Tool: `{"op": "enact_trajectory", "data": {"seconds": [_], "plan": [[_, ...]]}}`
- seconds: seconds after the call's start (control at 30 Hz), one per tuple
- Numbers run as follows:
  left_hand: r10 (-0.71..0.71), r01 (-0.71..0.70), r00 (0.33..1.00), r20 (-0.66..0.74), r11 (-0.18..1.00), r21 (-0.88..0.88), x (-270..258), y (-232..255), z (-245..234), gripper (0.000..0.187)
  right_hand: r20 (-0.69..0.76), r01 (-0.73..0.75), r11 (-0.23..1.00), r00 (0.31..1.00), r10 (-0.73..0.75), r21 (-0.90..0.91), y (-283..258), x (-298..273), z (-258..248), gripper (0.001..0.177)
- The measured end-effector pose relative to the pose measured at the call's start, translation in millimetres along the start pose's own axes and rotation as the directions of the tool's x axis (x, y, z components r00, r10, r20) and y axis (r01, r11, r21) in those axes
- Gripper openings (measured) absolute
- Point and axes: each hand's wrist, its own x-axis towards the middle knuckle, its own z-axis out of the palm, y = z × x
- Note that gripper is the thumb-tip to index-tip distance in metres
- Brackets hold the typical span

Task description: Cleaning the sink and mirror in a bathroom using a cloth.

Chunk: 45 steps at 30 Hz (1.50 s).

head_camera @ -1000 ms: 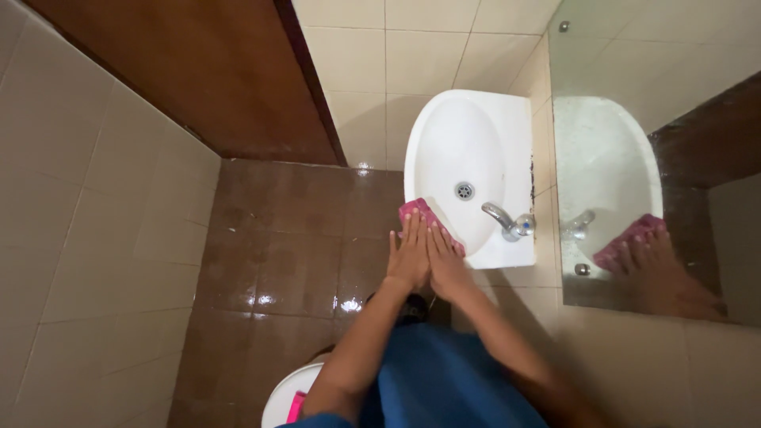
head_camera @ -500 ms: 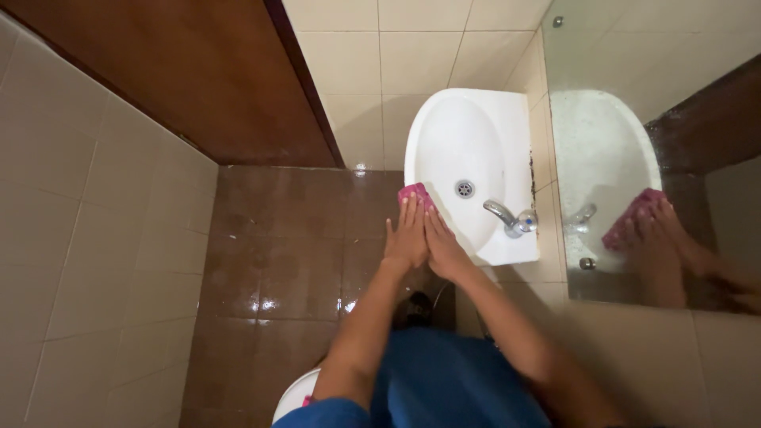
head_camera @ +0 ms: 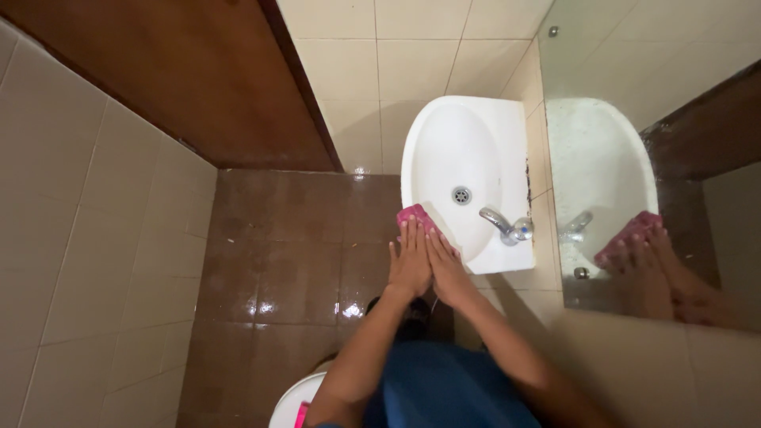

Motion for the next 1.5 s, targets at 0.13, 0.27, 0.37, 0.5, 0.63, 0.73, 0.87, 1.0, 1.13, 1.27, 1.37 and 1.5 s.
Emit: {"op": "enact_trajectory", "data": {"seconds": [0.13,0.27,0.37,0.5,0.63,0.73,0.87,1.0,1.13,1.27,1.37,1.5], "plan": [[-0.031,0.029,0.997,0.065,0.999,0.02,-1,8,-18,0.072,-0.026,0.023,0.999,0.999,-0.022,0.032,-1,5,-3,0.083],[-0.011,0.007,0.999,0.051,0.997,0.079,8,5,-15,0.068,-0.003,0.041,0.999,0.999,-0.041,0.004,-6,11,-13,0.085],[-0.032,0.032,0.999,0.03,0.999,0.012,14,6,-26,0.068,0.017,0.028,0.999,0.999,-0.028,-0.032,-7,21,-20,0.088],[-0.06,0.06,0.997,0.038,0.998,-0.013,20,5,-38,0.067,0.068,-0.07,0.997,0.995,0.068,0.023,-24,34,-38,0.087],[-0.087,0.085,0.995,0.039,0.996,0.038,27,3,-30,0.07,-0.021,-0.012,0.998,1.0,0.013,0.055,-7,36,-20,0.085],[-0.099,0.099,0.995,0.023,0.995,-0.008,21,9,-35,0.068,0.034,-0.075,0.994,0.997,0.073,0.078,-5,32,-18,0.083],[-0.079,0.08,0.997,0.017,0.997,-0.01,9,10,-33,0.067,-0.045,0.037,0.998,0.998,-0.035,0.056,9,26,0,0.08],[-0.079,0.079,0.997,0.007,0.997,0.006,12,3,-7,0.067,-0.004,-0.02,0.994,1.0,0.02,-0.105,-7,16,-7,0.078],[-0.074,0.073,0.997,-0.006,0.995,-0.071,3,7,-19,0.065,-0.068,-0.002,0.993,0.998,-0.006,-0.116,-8,10,-8,0.077],[-0.069,0.07,0.996,0.05,0.997,-0.02,10,12,-39,0.075,-0.011,-0.023,0.994,1.0,0.022,-0.103,-14,24,-23,0.082],[-0.065,0.066,0.997,0.031,0.997,-0.036,20,5,-31,0.073,0.101,-0.101,0.993,0.989,0.107,-0.064,-41,31,-56,0.086],[-0.066,0.064,0.997,-0.039,0.996,-0.057,28,-1,-20,0.072,-0.04,0.025,0.995,0.999,-0.022,0.1,-22,35,-38,0.094]]}}
